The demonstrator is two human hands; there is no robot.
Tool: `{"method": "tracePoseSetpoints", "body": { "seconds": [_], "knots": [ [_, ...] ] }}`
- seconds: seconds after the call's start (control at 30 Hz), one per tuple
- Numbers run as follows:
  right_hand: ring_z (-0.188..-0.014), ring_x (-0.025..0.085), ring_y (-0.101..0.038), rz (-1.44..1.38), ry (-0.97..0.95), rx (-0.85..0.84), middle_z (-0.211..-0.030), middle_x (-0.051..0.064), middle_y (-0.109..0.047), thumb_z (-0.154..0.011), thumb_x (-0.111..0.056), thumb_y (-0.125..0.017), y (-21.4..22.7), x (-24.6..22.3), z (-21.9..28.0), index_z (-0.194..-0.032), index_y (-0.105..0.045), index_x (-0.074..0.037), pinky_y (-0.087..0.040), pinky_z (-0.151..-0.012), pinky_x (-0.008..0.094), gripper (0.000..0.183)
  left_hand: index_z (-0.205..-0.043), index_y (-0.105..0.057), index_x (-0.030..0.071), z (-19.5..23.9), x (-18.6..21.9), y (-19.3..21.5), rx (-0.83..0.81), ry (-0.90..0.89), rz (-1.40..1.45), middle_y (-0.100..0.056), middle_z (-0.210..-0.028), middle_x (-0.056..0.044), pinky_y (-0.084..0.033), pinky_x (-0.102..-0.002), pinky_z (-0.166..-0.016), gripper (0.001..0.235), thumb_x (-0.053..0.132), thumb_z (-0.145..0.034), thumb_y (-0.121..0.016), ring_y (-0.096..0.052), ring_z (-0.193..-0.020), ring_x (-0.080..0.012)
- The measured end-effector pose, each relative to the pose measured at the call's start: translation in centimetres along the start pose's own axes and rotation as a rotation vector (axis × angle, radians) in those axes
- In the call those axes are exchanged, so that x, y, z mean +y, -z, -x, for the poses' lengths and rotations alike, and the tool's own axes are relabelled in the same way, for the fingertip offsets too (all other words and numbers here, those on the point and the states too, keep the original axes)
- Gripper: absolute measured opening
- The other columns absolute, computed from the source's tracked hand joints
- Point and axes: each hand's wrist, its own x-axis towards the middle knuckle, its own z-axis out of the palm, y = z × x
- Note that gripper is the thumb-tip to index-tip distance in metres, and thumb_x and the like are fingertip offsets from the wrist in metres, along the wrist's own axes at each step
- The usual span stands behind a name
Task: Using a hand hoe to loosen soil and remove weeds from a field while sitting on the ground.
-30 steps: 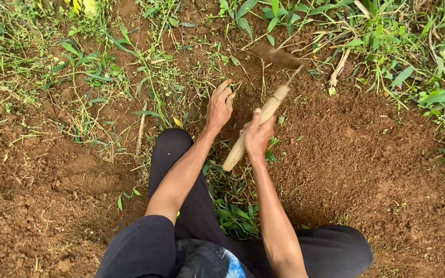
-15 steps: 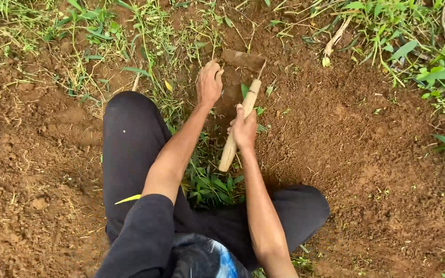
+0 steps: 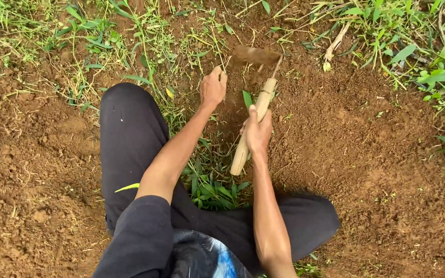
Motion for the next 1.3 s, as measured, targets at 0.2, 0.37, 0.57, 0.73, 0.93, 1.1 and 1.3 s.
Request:
{"method": "tracePoseSetpoints", "body": {
  "seconds": [0.2,0.37,0.57,0.73,0.93,1.1,1.3],
  "knots": [
    [-0.053,0.014,-0.063,-0.003,0.132,0.162,-0.071,0.006,-0.061,-0.110,-0.023,-0.040,-3.6,-5.0,0.5,-0.129,-0.044,0.006,-0.058,-0.049,0.026,0.035,-0.082,-0.053,0.013,-2.1,0.7,5.0,-0.136,-0.093,0.045,-0.053,-0.062,-0.005,-0.044,-0.042,-0.064,0.024,0.024,-0.102,-0.048,-0.055,-0.061,-0.0216],
    [-0.049,0.015,-0.061,0.178,-0.005,0.055,-0.067,0.006,-0.061,-0.110,-0.022,-0.044,-7.8,-3.1,1.1,-0.130,-0.045,0.011,-0.054,-0.045,0.027,0.039,-0.080,-0.054,0.009,-3.1,-3.3,3.6,-0.209,-0.056,0.154,-0.059,-0.068,-0.015,-0.046,-0.047,-0.070,0.029,0.027,-0.102,-0.050,-0.060,-0.068,-0.0322],
    [-0.052,0.015,-0.064,0.147,0.020,0.193,-0.069,0.006,-0.063,-0.111,-0.022,-0.043,-9.4,-2.2,-1.1,-0.127,-0.046,0.007,-0.056,-0.047,0.027,0.033,-0.126,-0.067,0.005,-2.5,1.5,9.5,-0.187,0.223,0.218,-0.069,-0.125,-0.018,-0.049,-0.050,-0.100,0.043,0.035,-0.102,-0.046,-0.066,-0.116,-0.0329],
    [-0.051,0.016,-0.064,0.115,0.089,0.287,-0.069,0.008,-0.062,-0.112,-0.021,-0.042,-11.8,-1.3,-1.6,-0.127,-0.042,0.007,-0.057,-0.044,0.026,0.032,-0.107,-0.067,0.008,-5.0,0.8,9.4,0.028,-0.077,-0.079,-0.067,-0.106,-0.014,-0.052,-0.051,-0.091,0.021,0.022,-0.098,-0.054,-0.066,-0.103,-0.0312],
    [-0.050,0.017,-0.065,0.233,-0.086,0.162,-0.067,0.008,-0.063,-0.110,-0.025,-0.044,-11.7,1.6,0.2,-0.123,-0.046,0.007,-0.057,-0.043,0.028,0.034,-0.143,-0.050,0.001,-6.7,4.8,10.6,0.003,-0.374,0.012,-0.051,-0.142,-0.023,-0.036,-0.060,-0.112,0.059,-0.012,-0.086,-0.061,-0.046,-0.133,-0.0414],
    [-0.051,0.017,-0.063,0.218,-0.054,0.301,-0.070,0.008,-0.062,-0.111,-0.028,-0.043,-11.4,0.6,0.9,-0.128,-0.043,0.008,-0.057,-0.045,0.027,0.040,-0.136,-0.062,0.007,-8.7,0.6,5.7,-0.111,-0.272,0.000,-0.049,-0.150,-0.016,-0.039,-0.071,-0.108,0.045,0.010,-0.092,-0.073,-0.046,-0.137,-0.0430],
    [-0.050,0.016,-0.064,0.269,-0.015,0.246,-0.070,0.008,-0.064,-0.111,-0.029,-0.043,-10.6,-1.5,-1.7,-0.129,-0.044,0.009,-0.057,-0.044,0.028,0.043,-0.119,-0.069,0.006,-9.6,-1.4,5.7,0.074,-0.328,0.124,-0.065,-0.108,-0.011,-0.063,-0.031,-0.070,0.020,0.006,-0.099,-0.063,-0.068,-0.092,-0.0228]
  ]
}}
